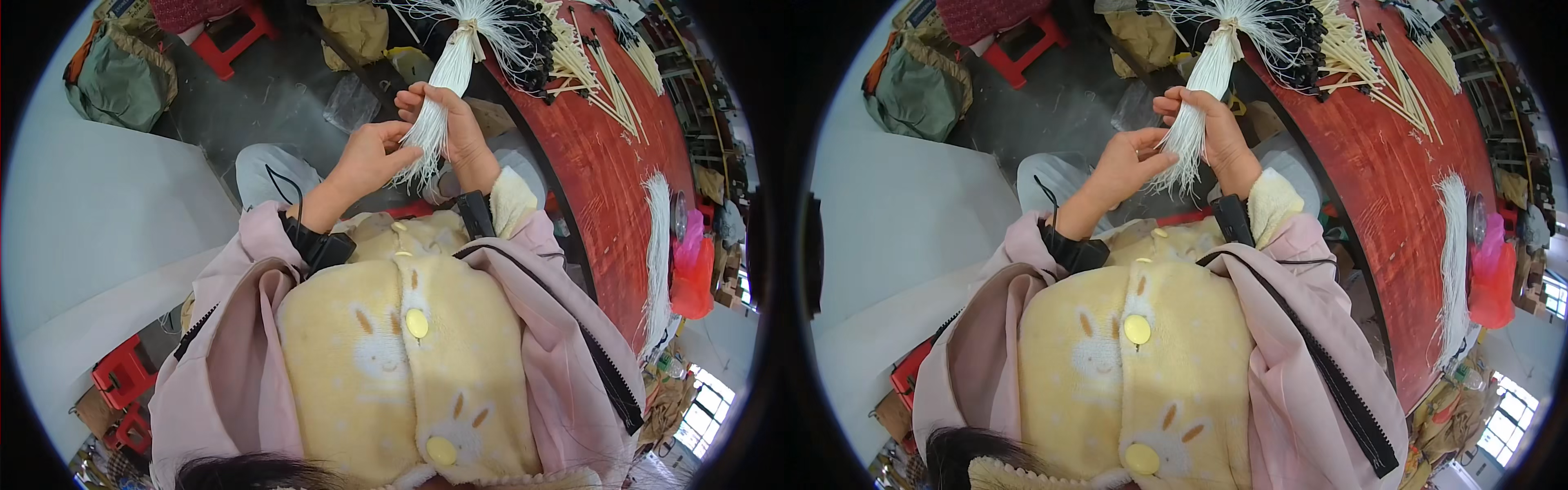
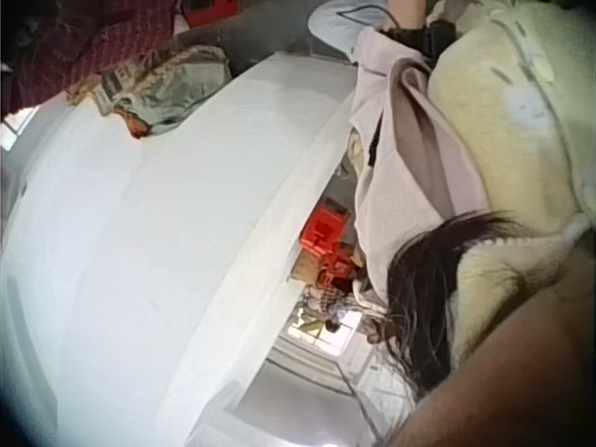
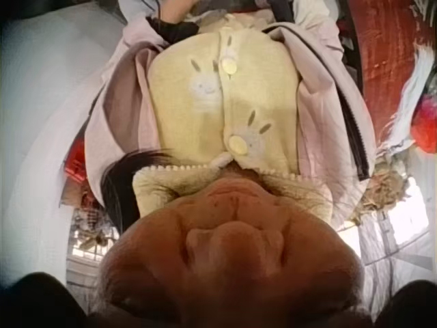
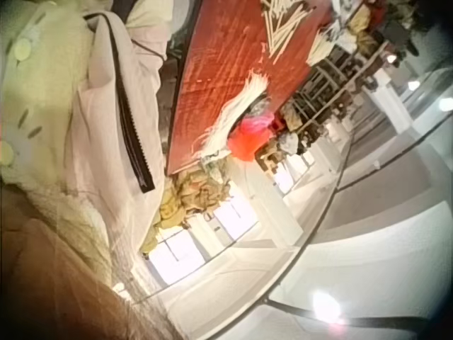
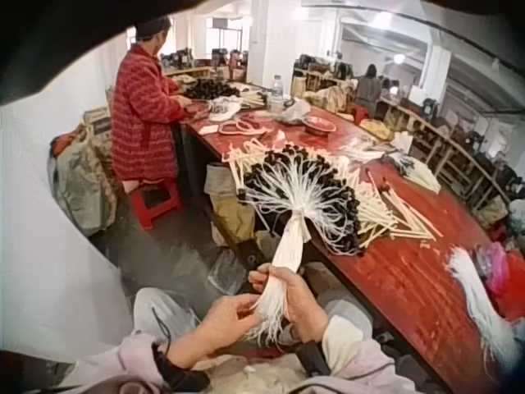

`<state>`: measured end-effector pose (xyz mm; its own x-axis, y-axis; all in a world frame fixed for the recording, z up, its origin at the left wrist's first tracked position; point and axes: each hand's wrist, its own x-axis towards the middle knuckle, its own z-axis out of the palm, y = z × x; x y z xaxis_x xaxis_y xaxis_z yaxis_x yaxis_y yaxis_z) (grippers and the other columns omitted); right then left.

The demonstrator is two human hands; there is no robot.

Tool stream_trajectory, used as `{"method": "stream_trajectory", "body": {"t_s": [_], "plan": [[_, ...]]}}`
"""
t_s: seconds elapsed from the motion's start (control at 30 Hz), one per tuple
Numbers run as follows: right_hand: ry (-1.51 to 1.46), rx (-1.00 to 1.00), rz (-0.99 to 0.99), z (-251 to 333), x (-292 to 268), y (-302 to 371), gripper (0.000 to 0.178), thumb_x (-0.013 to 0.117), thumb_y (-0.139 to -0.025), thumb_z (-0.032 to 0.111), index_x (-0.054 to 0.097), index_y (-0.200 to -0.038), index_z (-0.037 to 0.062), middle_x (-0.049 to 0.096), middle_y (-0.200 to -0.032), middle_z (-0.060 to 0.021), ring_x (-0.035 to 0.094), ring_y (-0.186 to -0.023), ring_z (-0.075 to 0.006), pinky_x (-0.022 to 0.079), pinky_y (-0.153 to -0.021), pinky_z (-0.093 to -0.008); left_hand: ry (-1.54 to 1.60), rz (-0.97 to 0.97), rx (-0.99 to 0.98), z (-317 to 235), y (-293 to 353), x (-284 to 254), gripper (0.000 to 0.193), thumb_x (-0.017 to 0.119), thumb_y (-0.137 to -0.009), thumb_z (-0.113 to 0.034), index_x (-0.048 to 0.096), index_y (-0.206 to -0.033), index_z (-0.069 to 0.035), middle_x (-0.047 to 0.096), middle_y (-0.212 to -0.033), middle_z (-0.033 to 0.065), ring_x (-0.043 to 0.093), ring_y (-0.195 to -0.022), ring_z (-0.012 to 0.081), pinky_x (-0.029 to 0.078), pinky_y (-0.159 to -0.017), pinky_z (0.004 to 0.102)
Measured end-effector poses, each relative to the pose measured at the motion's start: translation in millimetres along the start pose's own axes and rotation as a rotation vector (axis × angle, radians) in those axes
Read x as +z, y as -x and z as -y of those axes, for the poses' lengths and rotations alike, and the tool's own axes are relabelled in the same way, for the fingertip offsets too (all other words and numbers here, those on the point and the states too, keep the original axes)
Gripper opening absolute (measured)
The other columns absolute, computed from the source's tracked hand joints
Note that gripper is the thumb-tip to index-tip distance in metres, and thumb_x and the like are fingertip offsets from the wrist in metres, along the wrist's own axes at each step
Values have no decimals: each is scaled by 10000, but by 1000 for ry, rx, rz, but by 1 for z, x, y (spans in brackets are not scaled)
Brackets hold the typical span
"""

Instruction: Manually assembling and tying decorative white fibers onto fan-like frames at a production workbench.

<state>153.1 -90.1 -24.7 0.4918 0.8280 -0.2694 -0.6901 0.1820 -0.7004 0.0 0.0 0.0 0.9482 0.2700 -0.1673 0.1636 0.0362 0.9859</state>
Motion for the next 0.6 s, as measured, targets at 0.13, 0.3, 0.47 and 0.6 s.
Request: {"method": "stream_trajectory", "body": {"t_s": [0.13,0.3,0.47,0.6], "plan": [[-41,43,-1,-3,4,6,285,566,-860,218,561,-1039,-4,644,-978,-166,630,-907,-270,514,-830,-373,-364,-286,233,-23,11,3,345,743,-716,-232,623,-977,-41,648,-903,90,617,-835,209,476,-761,292],[-26,-4,-11,-3,8,7,259,577,-843,176,570,-1009,-21,647,-955,-184,632,-889,-263,511,-802,-360,-547,-431,483,-30,2,6,297,751,-671,-205,612,-868,-31,601,-765,82,597,-735,211,474,-689,306],[-45,11,1,-3,13,10,213,558,-865,180,583,-984,4,652,-937,-158,638,-852,-246,523,-791,-361,-632,-435,427,-9,-8,11,189,714,-692,-182,625,-791,-48,580,-700,76,592,-654,254,470,-614,322],[-59,25,-29,-1,13,11,234,571,-847,170,575,-987,-18,652,-937,-182,638,-860,-254,509,-807,-355,-433,-413,347,-8,-8,10,142,677,-725,-165,645,-755,-30,602,-693,67,584,-627,212,453,-588,289]]}}
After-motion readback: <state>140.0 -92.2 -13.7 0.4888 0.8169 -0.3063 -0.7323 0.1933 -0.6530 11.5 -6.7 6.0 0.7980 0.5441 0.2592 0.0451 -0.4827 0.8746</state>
